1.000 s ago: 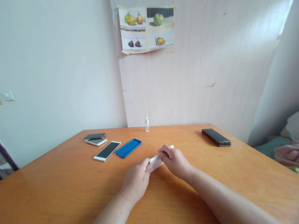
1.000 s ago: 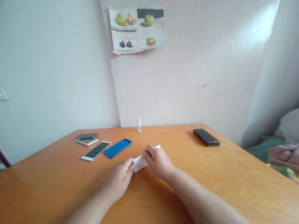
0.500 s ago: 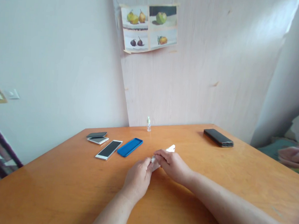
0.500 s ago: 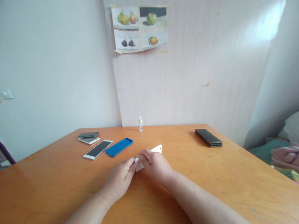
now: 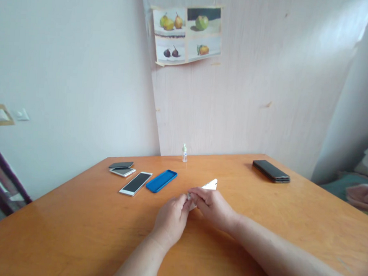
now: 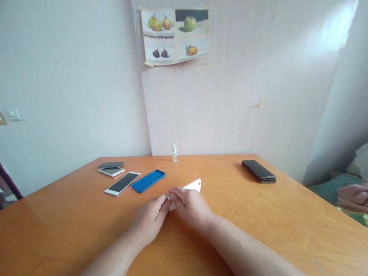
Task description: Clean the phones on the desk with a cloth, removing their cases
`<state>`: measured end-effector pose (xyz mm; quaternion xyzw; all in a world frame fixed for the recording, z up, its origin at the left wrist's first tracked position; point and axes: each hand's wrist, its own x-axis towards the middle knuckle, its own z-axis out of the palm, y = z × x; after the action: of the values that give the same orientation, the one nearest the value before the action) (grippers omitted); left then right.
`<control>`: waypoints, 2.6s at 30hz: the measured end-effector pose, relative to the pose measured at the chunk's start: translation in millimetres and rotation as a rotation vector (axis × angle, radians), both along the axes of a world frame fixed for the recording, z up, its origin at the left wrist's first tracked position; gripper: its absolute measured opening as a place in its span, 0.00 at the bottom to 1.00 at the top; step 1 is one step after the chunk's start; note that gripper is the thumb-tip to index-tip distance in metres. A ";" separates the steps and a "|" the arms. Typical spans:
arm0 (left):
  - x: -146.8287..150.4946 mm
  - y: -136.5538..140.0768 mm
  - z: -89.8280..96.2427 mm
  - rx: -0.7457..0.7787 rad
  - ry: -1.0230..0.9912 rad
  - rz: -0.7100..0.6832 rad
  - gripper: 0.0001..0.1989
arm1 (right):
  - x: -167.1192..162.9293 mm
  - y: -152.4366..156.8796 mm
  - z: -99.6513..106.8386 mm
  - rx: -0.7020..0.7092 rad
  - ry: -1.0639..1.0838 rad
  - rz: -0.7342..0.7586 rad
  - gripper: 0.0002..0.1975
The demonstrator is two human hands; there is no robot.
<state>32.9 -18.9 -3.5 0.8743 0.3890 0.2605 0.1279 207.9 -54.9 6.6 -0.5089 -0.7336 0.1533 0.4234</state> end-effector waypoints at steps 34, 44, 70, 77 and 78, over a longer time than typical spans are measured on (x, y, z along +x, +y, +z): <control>-0.6 -0.8 0.1 -0.013 -0.026 0.007 0.15 | -5.9 -9.7 10.6 -0.008 -0.087 0.052 0.14; -0.7 -1.9 2.7 0.029 0.016 0.017 0.17 | 23.5 -1.6 10.8 -0.005 -0.137 -0.236 0.14; -0.3 -0.8 1.2 -0.021 -0.042 -0.011 0.16 | 10.2 -1.3 10.8 -0.035 -0.139 -0.033 0.16; 1.6 -2.8 3.2 -0.001 -0.010 -0.001 0.16 | 67.4 21.5 3.1 -0.095 -0.049 -0.378 0.19; 1.4 -2.6 2.8 0.000 -0.012 -0.002 0.16 | 66.0 20.9 2.4 -0.094 -0.044 -0.374 0.19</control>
<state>34.3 -21.5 -0.7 0.8731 0.3874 0.2657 0.1303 273.9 -34.0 9.0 -0.6589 -0.6274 0.0948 0.4041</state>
